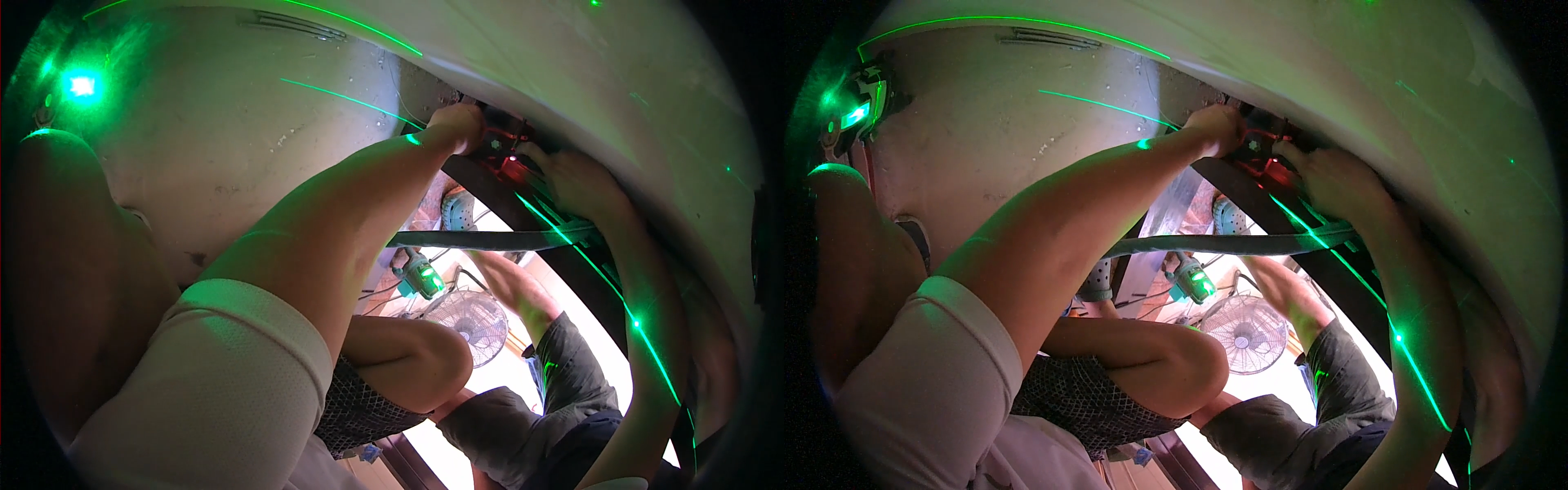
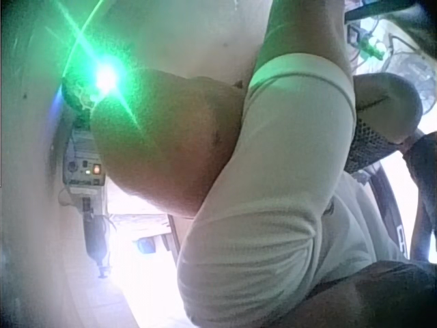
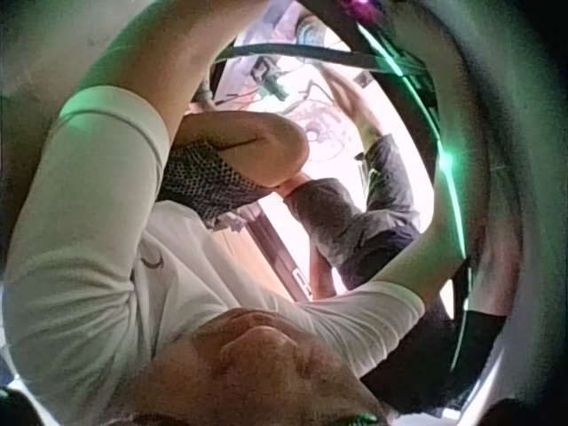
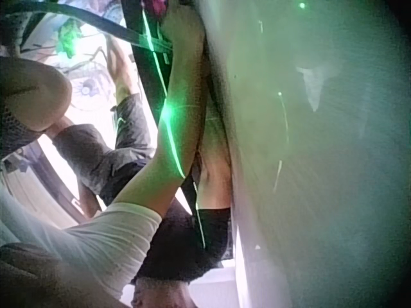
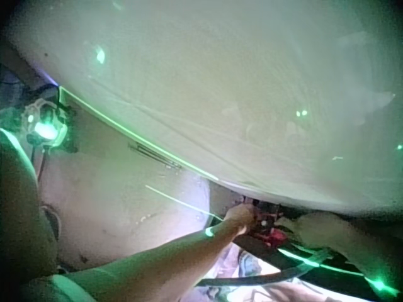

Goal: The person installs a door frame component by using a screwdriver to tighten screws and a hammer to tap it into place, checking alignment with a green laser level.

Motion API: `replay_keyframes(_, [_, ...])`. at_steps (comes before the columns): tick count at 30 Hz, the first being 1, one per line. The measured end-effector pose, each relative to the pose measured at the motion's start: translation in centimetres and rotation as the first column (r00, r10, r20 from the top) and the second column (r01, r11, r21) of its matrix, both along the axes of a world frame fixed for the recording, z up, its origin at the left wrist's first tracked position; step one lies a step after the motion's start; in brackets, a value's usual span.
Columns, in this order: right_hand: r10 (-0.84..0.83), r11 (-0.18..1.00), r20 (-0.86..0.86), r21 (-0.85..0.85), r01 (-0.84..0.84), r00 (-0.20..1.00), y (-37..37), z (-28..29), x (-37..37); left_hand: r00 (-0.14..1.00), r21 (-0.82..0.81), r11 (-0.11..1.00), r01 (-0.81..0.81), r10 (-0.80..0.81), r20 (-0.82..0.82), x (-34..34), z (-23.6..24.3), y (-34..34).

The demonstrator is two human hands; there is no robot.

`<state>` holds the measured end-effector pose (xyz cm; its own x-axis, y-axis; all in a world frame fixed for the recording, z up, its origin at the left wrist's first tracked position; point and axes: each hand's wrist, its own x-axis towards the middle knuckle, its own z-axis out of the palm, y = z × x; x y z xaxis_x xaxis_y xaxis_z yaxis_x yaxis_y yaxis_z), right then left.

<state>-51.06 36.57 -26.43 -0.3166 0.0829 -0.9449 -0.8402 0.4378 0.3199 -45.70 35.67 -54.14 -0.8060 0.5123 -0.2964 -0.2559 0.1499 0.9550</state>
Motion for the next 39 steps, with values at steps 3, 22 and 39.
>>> replay_keyframes(3, [0.015, 0.999, 0.015, 0.046, -0.016, 1.000, 0.1, -0.3, -0.1, 0.999, 0.025, 0.999, 0.034, -0.034, 0.011, -0.2, -0.2, 0.0])
replay_keyframes(22, [0.025, 0.999, -0.002, -0.036, -0.025, 1.000, 0.3, -0.3, -0.1, 0.993, 0.020, 1.000, 0.008, -0.005, -0.122, -0.2, -0.6, 0.6])
replay_keyframes(39, [0.195, 0.942, -0.034, -0.270, -0.197, 0.980, 3.3, -0.7, -0.3, 0.993, 0.047, 0.994, 0.097, -0.094, -0.067, -0.9, -1.0, 0.6])
